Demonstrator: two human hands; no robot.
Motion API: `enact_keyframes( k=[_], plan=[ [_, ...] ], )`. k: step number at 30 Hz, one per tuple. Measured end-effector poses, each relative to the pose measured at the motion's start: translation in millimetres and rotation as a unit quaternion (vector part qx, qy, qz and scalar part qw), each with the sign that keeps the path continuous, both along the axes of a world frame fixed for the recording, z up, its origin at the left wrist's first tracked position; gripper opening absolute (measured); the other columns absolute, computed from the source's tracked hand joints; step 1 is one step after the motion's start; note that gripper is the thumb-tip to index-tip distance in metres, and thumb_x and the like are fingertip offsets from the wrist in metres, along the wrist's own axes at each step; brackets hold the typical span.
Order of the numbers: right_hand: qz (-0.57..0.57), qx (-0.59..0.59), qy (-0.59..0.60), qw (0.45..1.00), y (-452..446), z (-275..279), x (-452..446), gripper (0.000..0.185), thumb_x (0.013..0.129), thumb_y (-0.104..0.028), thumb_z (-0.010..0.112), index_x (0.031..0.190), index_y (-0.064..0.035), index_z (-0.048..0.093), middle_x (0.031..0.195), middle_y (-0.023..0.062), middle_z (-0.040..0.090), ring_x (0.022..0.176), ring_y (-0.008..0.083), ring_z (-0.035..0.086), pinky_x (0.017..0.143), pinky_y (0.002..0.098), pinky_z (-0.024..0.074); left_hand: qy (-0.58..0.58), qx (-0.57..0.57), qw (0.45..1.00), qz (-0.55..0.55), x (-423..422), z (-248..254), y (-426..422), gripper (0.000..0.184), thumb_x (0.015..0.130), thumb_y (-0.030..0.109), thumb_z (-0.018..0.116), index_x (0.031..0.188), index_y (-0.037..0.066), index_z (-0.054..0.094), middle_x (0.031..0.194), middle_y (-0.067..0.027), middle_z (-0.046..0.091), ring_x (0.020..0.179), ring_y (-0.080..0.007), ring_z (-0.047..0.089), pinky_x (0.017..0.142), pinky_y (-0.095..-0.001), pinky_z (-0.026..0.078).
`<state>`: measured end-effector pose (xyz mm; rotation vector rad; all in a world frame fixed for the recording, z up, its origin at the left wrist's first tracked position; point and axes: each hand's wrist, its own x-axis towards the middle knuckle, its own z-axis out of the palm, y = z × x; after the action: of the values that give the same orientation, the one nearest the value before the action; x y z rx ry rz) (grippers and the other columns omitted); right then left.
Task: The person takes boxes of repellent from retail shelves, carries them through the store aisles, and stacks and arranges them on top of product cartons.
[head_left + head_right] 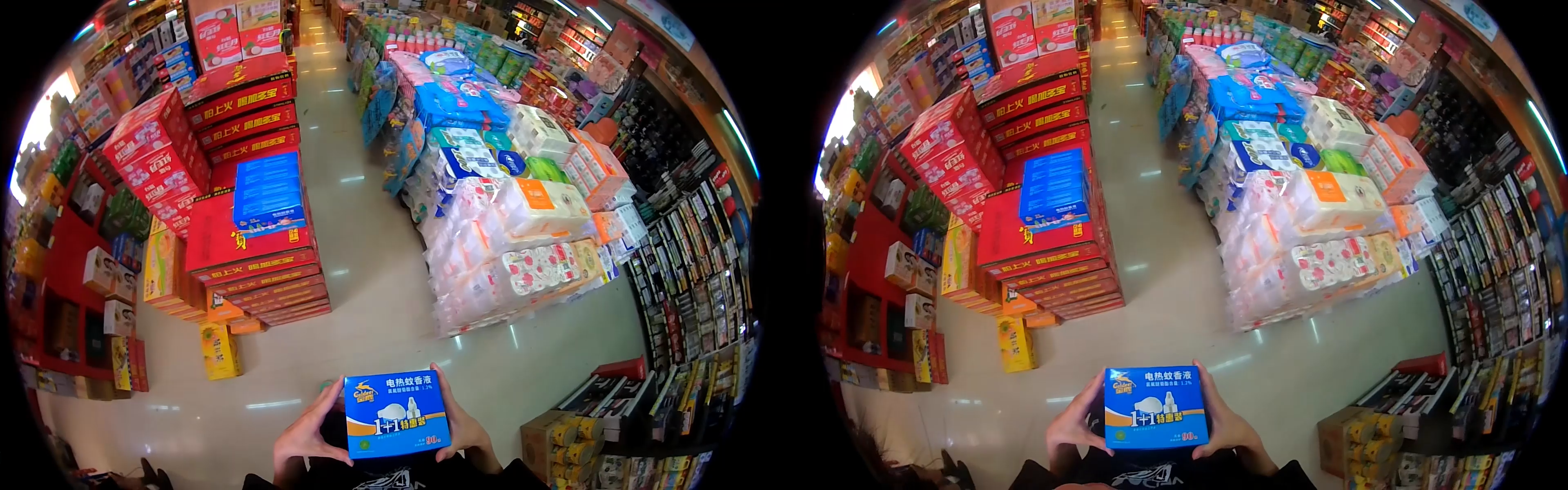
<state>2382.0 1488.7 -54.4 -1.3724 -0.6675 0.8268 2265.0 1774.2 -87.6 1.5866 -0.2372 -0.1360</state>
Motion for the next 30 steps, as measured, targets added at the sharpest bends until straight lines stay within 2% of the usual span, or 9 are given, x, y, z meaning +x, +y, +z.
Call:
enact_keyframes(
  k=[5,11,16,23,30],
  plan=[
    [0.012,0.015,-0.01,1.0,18.3,-8.0,-4.5,0.156,0.048,-0.053,0.092,0.148,0.0011,-0.016,0.153,0.0203,0.003,0.143,0.0295,0.008,0.115,0.041,0.0095,0.013,-0.077,0.997,0.009,-6.6,-9.0,14.2,0.141,0.048,0.033,0.097,0.153,0.009,0.006,0.15,-0.0186,0.021,0.131,-0.0297,0.037,0.103,-0.042,0.039],
    [0.037,0.03,-0.029,0.998,48.1,-20.3,-12.2,0.156,0.048,-0.053,0.092,0.148,0.0018,-0.014,0.152,0.0208,0.006,0.143,0.0297,0.008,0.116,0.041,0.0096,-0.037,-0.035,0.998,0.023,-21.7,-7.4,44.2,0.142,0.046,0.034,0.097,0.154,0.01,0.006,0.15,-0.0189,0.021,0.132,-0.0323,0.037,0.101,-0.0433,0.041],
    [0.036,0.043,0.007,0.998,78.8,-22.6,-25.2,0.156,0.047,-0.054,0.092,0.148,0.0024,-0.012,0.152,0.0214,0.008,0.143,0.0299,0.008,0.116,0.0409,0.01,-0.021,-0.011,0.999,0.047,-40.3,-4.3,69.6,0.141,0.046,0.035,0.097,0.154,0.01,0.009,0.148,-0.0185,0.025,0.132,-0.0321,0.038,0.101,-0.0425,0.041],
    [0.032,0.037,-0.014,0.999,105.5,-36.3,-39.1,0.155,0.047,-0.054,0.092,0.149,0.0012,-0.01,0.152,0.0205,0.007,0.143,0.0301,0.008,0.116,0.0408,0.0105,-0.008,-0.001,0.998,0.063,-55.4,-5.2,96.3,0.14,0.046,0.035,0.097,0.153,0.009,0.011,0.144,-0.0177,0.032,0.129,-0.031,0.04,0.101,-0.0426,0.041],
    [0.015,0.042,0.019,0.999,122.2,-25.9,-36.6,0.152,0.05,-0.051,0.092,0.149,-0.002,-0.013,0.154,0.0186,0.004,0.143,0.0283,0.009,0.116,0.0403,0.0111,0.008,-0.012,0.999,0.048,-47.0,-14.5,110.5,0.139,0.047,0.033,0.097,0.153,0.009,0.01,0.145,-0.0171,0.031,0.127,-0.0294,0.042,0.102,-0.0417,0.041]
  ],
)
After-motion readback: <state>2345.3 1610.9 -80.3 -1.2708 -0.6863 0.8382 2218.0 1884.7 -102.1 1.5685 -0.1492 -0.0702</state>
